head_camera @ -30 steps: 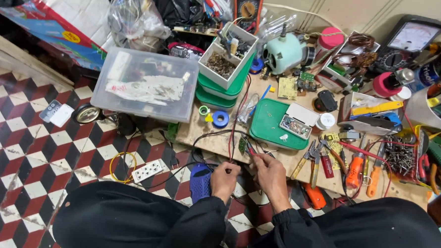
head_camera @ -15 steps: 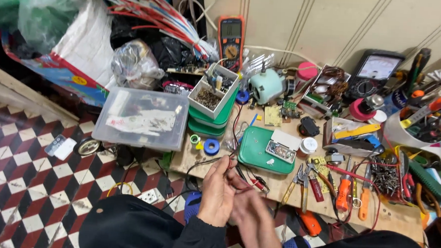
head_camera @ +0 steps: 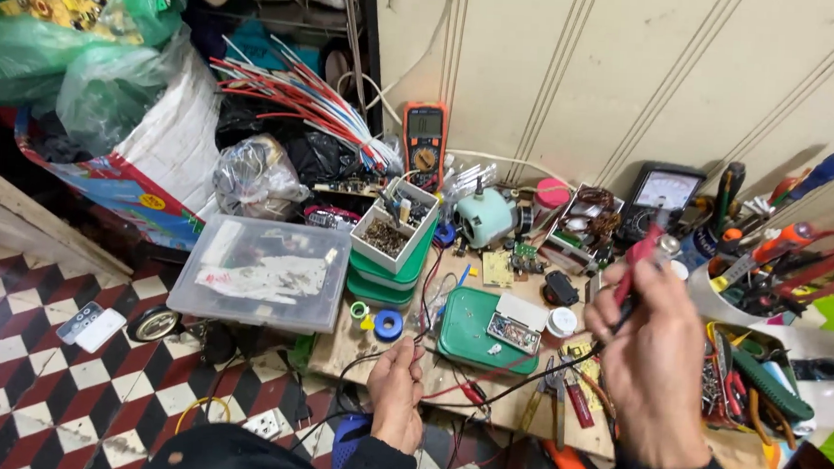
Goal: Trimming excess wire leads from a circuit board and inspecting the components on a cluttered workbench.
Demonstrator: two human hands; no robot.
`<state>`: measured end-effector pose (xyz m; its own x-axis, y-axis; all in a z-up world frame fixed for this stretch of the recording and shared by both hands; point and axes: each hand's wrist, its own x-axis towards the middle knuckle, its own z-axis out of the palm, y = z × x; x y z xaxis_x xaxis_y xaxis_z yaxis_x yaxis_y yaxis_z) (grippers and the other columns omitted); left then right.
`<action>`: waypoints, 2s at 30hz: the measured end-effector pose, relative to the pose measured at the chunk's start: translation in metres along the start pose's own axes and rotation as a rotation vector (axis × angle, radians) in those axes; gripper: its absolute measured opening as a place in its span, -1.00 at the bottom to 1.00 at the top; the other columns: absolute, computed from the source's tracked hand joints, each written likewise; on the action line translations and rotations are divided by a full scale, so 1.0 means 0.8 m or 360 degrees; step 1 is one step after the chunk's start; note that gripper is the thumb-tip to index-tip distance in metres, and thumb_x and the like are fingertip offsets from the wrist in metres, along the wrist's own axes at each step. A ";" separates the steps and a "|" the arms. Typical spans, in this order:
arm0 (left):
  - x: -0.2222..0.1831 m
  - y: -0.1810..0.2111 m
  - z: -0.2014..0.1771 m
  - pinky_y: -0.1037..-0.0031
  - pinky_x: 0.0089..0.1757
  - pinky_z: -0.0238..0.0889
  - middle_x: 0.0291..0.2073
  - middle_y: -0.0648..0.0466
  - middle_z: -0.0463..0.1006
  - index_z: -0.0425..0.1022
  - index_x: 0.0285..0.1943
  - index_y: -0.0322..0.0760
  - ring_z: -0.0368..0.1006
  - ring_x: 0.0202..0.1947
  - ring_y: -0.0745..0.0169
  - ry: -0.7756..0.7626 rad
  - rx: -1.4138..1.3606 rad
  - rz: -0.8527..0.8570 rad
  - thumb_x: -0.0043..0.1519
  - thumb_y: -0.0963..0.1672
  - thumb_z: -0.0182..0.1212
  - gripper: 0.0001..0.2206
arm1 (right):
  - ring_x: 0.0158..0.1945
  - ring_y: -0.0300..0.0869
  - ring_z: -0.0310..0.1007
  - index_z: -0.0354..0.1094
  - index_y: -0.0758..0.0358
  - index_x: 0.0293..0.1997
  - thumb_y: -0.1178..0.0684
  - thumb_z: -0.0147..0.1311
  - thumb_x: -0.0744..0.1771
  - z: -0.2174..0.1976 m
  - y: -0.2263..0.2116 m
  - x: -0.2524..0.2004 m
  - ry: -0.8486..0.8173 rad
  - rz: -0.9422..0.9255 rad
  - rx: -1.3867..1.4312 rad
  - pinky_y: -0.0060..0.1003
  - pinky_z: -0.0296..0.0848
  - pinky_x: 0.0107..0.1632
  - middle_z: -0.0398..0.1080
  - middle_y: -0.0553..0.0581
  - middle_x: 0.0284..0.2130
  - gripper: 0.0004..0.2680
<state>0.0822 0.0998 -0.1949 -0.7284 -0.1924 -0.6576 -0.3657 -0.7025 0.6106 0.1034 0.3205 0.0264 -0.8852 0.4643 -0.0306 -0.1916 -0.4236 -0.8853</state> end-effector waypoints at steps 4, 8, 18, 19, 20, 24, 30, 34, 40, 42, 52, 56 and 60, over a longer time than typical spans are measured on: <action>-0.036 0.012 0.025 0.62 -0.45 0.04 -0.07 -0.01 0.65 0.58 0.16 -0.43 0.27 -0.34 0.38 -0.0036 0.0058 -0.0037 0.49 -0.13 0.23 -0.79 | -0.55 -0.46 0.12 0.31 0.18 0.33 -0.01 -0.07 0.53 0.028 -0.024 0.022 -0.0062 -0.0014 -0.0170 -0.54 0.11 -0.58 0.32 -0.09 -0.37 -0.78; -0.026 0.006 0.008 0.34 0.02 0.35 -0.01 0.15 0.68 0.69 0.07 -0.17 0.51 -0.01 0.28 -0.0089 0.0936 0.0283 0.36 -0.05 0.31 -0.79 | -0.49 -0.31 0.17 0.31 0.23 0.13 0.02 -0.08 0.52 0.038 -0.008 0.047 -0.0254 0.0261 -0.0437 -0.38 0.17 -0.51 0.43 0.11 -0.29 -0.86; -0.131 0.167 0.143 0.61 -0.57 0.29 -0.45 0.22 0.80 0.74 -0.21 -0.19 0.49 -0.62 0.51 -0.0703 0.1754 0.1752 0.25 -0.11 0.47 -0.92 | -0.61 -0.35 0.07 0.40 0.37 0.19 0.10 0.05 0.47 0.026 0.038 0.096 -0.0526 0.0369 -0.0164 -0.46 -0.04 -0.62 0.43 0.11 -0.39 -0.81; -0.134 0.171 0.164 0.61 -0.57 0.29 -0.45 0.22 0.80 0.74 -0.21 -0.19 0.49 -0.62 0.51 -0.0711 0.1771 0.1747 0.25 -0.11 0.47 -0.92 | -0.61 -0.35 0.07 0.40 0.37 0.19 0.10 0.05 0.47 0.027 0.035 0.095 -0.0512 0.0374 -0.0153 -0.46 -0.04 -0.62 0.43 0.11 -0.39 -0.81; -0.136 0.175 0.187 0.60 -0.55 0.30 -0.46 0.23 0.79 0.73 -0.22 -0.23 0.50 -0.61 0.50 -0.0805 0.1683 0.1905 0.22 -0.15 0.49 -0.93 | -0.63 -0.38 0.00 0.45 0.38 0.13 0.10 0.11 0.45 0.028 0.033 0.096 -0.0439 0.0431 -0.0104 -0.46 -0.11 -0.62 0.37 0.11 -0.43 -0.82; -0.115 0.160 0.245 0.60 -0.43 0.40 -0.36 0.25 0.79 0.71 -0.16 -0.27 0.59 -0.48 0.49 -0.1036 0.1589 0.2139 0.19 -0.21 0.48 -0.91 | -0.63 -0.36 -0.01 0.51 0.46 0.04 0.04 0.13 0.45 0.013 0.026 0.110 -0.0312 0.0441 0.0050 -0.45 -0.12 -0.64 0.45 0.20 -0.30 -0.79; -0.085 0.136 0.275 0.63 -0.44 0.42 -0.34 0.26 0.80 0.71 -0.13 -0.28 0.61 -0.47 0.54 -0.1116 0.1560 0.1957 0.22 -0.20 0.48 -0.90 | -0.69 -0.39 -0.09 0.46 0.36 -0.22 0.10 0.24 0.43 -0.002 0.037 0.140 -0.0272 0.0470 -0.0001 -0.43 -0.13 -0.65 0.11 -0.08 -0.69 -0.86; -0.070 0.131 0.287 0.61 -0.51 0.32 -0.38 0.29 0.78 0.73 -0.12 -0.22 0.45 -0.58 0.52 -0.1029 0.1649 0.2039 0.21 -0.18 0.48 -0.90 | -0.68 -0.39 -0.08 0.51 0.39 -0.15 0.19 0.25 0.40 -0.003 0.039 0.151 -0.0215 0.0469 -0.0058 -0.42 -0.14 -0.65 0.13 -0.08 -0.66 -0.93; -0.059 0.124 0.287 0.61 -0.44 0.44 -0.31 0.23 0.79 0.70 -0.07 -0.27 0.61 -0.46 0.48 -0.1207 0.1565 0.2027 0.22 -0.23 0.46 -0.87 | -0.69 -0.38 -0.06 0.45 0.36 -0.28 0.23 0.22 0.41 -0.008 0.048 0.154 -0.0137 0.0431 -0.0071 -0.40 -0.17 -0.65 0.13 -0.05 -0.68 -0.90; -0.062 0.121 0.287 0.66 -0.20 0.66 -0.18 0.12 0.84 0.72 0.03 -0.32 0.74 -0.26 0.46 -0.1251 0.1275 0.1161 0.28 -0.23 0.42 -0.84 | -0.64 -0.38 0.02 0.47 0.46 -0.16 0.22 0.19 0.42 -0.006 0.054 0.153 -0.0080 0.0488 0.0124 -0.44 -0.08 -0.64 0.19 -0.03 -0.61 -0.93; -0.046 0.097 0.269 0.47 0.03 0.48 -0.06 -0.05 0.74 0.69 0.19 -0.49 0.58 -0.09 0.26 -0.1167 0.0595 0.0324 0.27 -0.17 0.39 -0.67 | -0.65 -0.42 0.01 0.50 0.46 -0.11 0.17 0.18 0.43 0.012 0.083 0.137 -0.0006 0.0465 0.0265 -0.48 -0.06 -0.66 0.21 -0.05 -0.62 -0.90; -0.036 0.099 0.268 0.51 -0.01 0.43 -0.18 0.02 0.67 0.69 0.10 -0.46 0.52 -0.16 0.35 -0.1132 0.0425 0.0243 0.33 -0.16 0.38 -0.76 | -0.62 -0.38 0.06 0.48 0.43 -0.18 0.15 0.23 0.42 0.025 0.076 0.129 -0.0014 0.0442 0.0121 -0.47 0.00 -0.63 0.23 -0.01 -0.60 -0.88; -0.024 0.106 0.263 0.52 -0.03 0.36 -0.17 0.04 0.65 0.67 0.08 -0.45 0.47 -0.16 0.37 -0.1103 0.0385 0.0195 0.33 -0.14 0.37 -0.76 | -0.62 -0.36 0.08 0.51 0.39 -0.14 0.15 0.23 0.43 0.037 0.071 0.123 -0.0035 0.0522 -0.0040 -0.45 0.02 -0.60 0.22 -0.01 -0.61 -0.91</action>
<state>-0.0569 0.1881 -0.0372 -0.9414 0.2727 -0.1985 -0.3175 -0.5179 0.7943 -0.0068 0.3192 -0.0133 -0.9070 0.2890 -0.3062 0.1157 -0.5282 -0.8412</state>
